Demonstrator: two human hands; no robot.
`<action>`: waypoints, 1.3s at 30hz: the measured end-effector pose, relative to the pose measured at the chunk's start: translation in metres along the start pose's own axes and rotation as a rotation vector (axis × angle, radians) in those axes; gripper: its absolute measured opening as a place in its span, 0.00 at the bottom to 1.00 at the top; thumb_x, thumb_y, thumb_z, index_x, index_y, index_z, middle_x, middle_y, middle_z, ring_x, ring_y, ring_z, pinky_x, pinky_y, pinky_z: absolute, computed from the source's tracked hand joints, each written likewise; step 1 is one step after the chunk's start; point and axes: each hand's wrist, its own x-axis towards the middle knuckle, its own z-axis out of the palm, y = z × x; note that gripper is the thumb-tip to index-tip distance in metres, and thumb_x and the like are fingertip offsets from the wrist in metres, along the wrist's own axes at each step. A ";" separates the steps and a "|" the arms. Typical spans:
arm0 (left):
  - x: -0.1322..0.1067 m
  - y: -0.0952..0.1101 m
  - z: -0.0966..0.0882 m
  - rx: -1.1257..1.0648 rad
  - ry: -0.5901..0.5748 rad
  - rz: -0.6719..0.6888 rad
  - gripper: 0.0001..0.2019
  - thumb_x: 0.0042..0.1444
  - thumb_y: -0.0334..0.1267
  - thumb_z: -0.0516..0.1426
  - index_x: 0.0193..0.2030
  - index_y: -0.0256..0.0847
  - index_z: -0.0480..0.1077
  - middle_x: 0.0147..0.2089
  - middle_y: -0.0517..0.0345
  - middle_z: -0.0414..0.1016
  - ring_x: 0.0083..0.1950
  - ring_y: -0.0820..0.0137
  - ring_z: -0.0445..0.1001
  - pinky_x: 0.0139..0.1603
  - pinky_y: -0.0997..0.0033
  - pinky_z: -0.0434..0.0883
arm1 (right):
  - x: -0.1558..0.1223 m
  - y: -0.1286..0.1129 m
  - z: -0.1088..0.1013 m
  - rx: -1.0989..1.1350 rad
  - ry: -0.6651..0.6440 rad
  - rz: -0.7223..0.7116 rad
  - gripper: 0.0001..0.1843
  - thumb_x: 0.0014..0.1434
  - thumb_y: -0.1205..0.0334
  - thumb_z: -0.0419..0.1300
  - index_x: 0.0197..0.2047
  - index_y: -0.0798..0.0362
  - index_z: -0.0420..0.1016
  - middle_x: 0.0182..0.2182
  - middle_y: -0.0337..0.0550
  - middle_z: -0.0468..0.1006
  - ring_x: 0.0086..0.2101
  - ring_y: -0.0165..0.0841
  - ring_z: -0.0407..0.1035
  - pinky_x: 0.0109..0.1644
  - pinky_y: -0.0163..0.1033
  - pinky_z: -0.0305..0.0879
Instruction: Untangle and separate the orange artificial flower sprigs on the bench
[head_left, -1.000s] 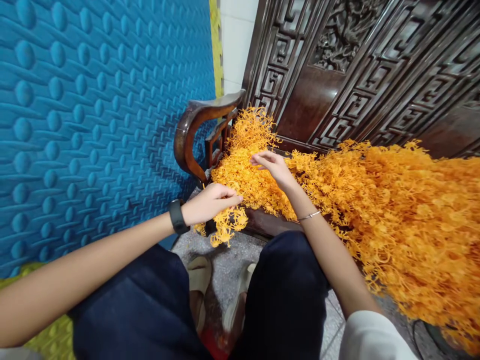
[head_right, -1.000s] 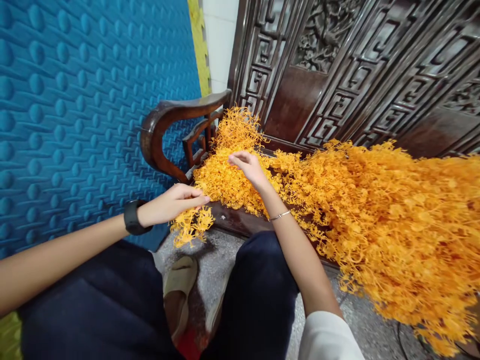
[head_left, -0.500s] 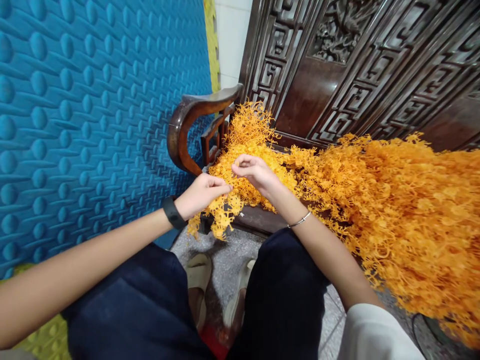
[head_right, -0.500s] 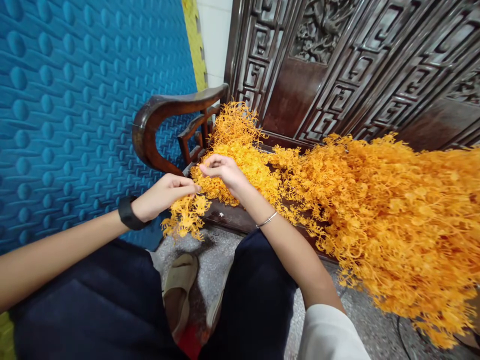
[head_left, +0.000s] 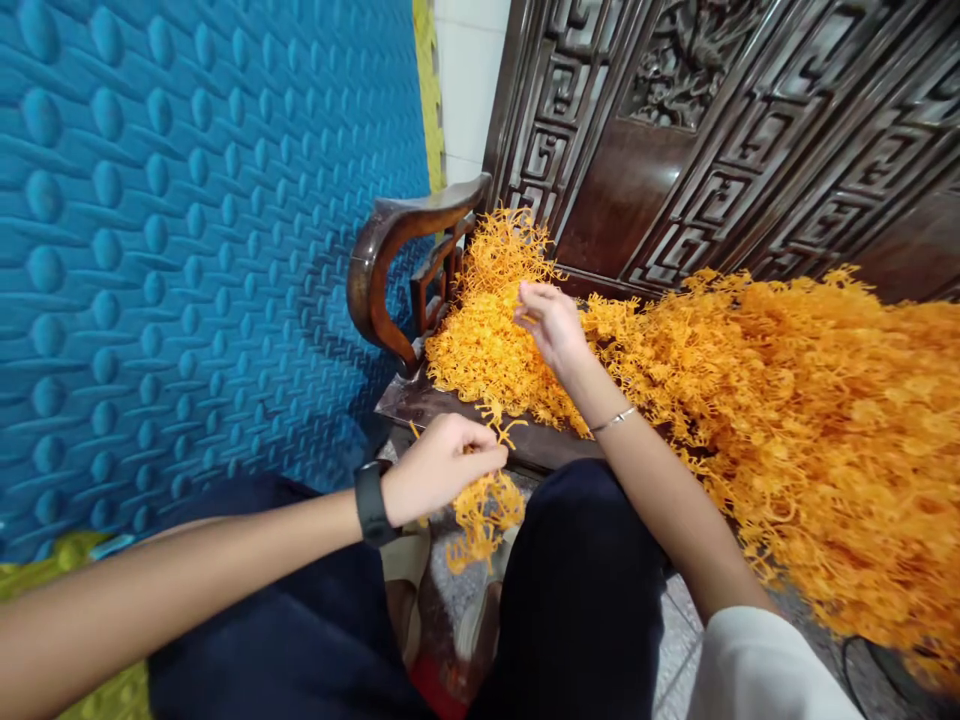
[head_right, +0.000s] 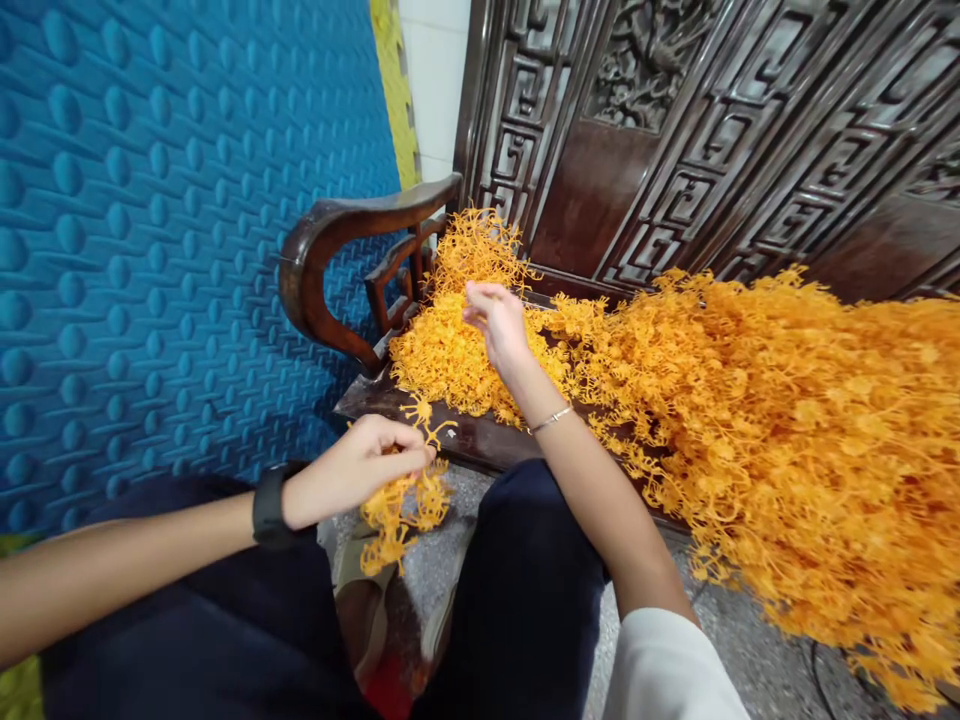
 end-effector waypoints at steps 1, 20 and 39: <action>0.000 -0.002 0.000 0.010 -0.002 0.011 0.16 0.50 0.40 0.52 0.15 0.38 0.57 0.17 0.66 0.51 0.22 0.78 0.51 0.24 0.74 0.50 | -0.004 -0.002 -0.005 -0.054 -0.186 0.056 0.11 0.48 0.58 0.66 0.27 0.54 0.69 0.25 0.35 0.72 0.24 0.24 0.67 0.32 0.33 0.64; 0.022 0.003 -0.024 -0.094 0.308 0.030 0.16 0.50 0.40 0.53 0.16 0.40 0.52 0.17 0.68 0.46 0.20 0.79 0.47 0.23 0.74 0.46 | -0.049 0.009 0.031 -0.212 -0.225 -0.044 0.14 0.47 0.63 0.64 0.17 0.53 0.63 0.17 0.33 0.64 0.22 0.24 0.56 0.31 0.35 0.55; 0.018 0.007 -0.013 -0.149 -0.063 0.069 0.14 0.58 0.42 0.53 0.30 0.36 0.75 0.31 0.58 0.74 0.34 0.74 0.69 0.38 0.74 0.63 | 0.052 0.043 -0.066 -0.583 0.286 -0.180 0.14 0.44 0.70 0.67 0.32 0.54 0.66 0.24 0.35 0.68 0.27 0.26 0.62 0.38 0.38 0.57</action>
